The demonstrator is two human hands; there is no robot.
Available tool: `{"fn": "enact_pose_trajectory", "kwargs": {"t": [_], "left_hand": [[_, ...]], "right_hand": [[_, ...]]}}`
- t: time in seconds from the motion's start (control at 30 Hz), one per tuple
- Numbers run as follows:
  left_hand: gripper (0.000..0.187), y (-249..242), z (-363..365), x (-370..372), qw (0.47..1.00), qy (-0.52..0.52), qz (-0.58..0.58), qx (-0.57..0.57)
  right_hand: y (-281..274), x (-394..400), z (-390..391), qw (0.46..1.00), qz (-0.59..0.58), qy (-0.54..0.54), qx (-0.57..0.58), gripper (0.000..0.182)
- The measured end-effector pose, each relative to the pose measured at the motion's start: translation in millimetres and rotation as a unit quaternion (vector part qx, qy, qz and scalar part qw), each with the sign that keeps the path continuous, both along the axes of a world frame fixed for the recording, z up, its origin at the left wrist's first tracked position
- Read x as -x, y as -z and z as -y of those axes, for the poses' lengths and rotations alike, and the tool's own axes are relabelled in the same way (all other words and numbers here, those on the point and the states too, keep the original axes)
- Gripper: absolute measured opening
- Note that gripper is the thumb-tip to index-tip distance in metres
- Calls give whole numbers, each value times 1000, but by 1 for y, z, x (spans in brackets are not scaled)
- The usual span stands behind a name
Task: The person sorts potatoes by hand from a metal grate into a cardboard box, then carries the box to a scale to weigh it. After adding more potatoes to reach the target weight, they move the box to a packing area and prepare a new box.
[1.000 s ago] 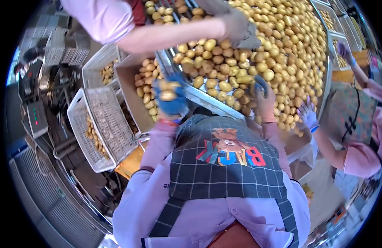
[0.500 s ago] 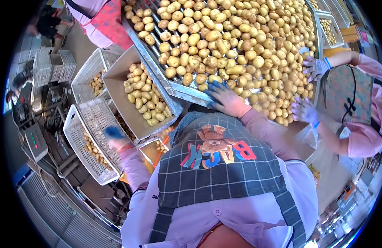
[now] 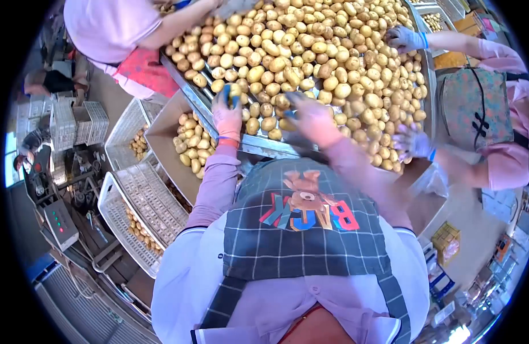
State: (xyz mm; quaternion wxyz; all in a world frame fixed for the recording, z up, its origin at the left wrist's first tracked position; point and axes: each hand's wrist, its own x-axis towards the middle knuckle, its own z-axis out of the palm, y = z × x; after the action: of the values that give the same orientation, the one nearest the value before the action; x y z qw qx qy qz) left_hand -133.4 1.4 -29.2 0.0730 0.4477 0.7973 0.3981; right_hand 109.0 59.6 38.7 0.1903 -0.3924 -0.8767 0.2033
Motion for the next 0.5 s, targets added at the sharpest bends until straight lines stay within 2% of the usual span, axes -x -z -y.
{"fn": "enact_pose_trajectory", "kwargs": {"t": [0.07,0.1,0.13,0.2,0.27,0.33,0.4,0.43,0.47,0.5], "left_hand": [[45,-21,5,-10,996,-40,-77,-33],[50,-20,7,-14,999,31,-21,5],[53,-32,7,-22,983,164,65,42],[49,-11,5,-52,956,239,-117,122],[44,-9,-10,-74,931,234,-169,223],[36,-10,-29,-88,912,222,-164,302],[30,-6,-31,-89,924,223,-138,277],[28,-5,-33,-78,929,251,-80,260],[27,-8,-27,-71,950,243,1,195],[28,-7,-25,-65,924,195,278,175]], "right_hand": [[30,44,0,989,129,5,78,43],[49,52,1,989,135,0,65,41],[61,57,3,988,143,-3,54,38],[48,40,5,992,81,-41,87,47],[47,20,11,989,58,-36,129,44],[41,-1,15,984,17,-18,177,58],[35,-22,14,960,-107,40,257,65],[30,-31,17,935,-173,90,298,70],[13,-36,16,902,-241,139,331,76],[3,-37,13,905,-265,177,280,74]]}}
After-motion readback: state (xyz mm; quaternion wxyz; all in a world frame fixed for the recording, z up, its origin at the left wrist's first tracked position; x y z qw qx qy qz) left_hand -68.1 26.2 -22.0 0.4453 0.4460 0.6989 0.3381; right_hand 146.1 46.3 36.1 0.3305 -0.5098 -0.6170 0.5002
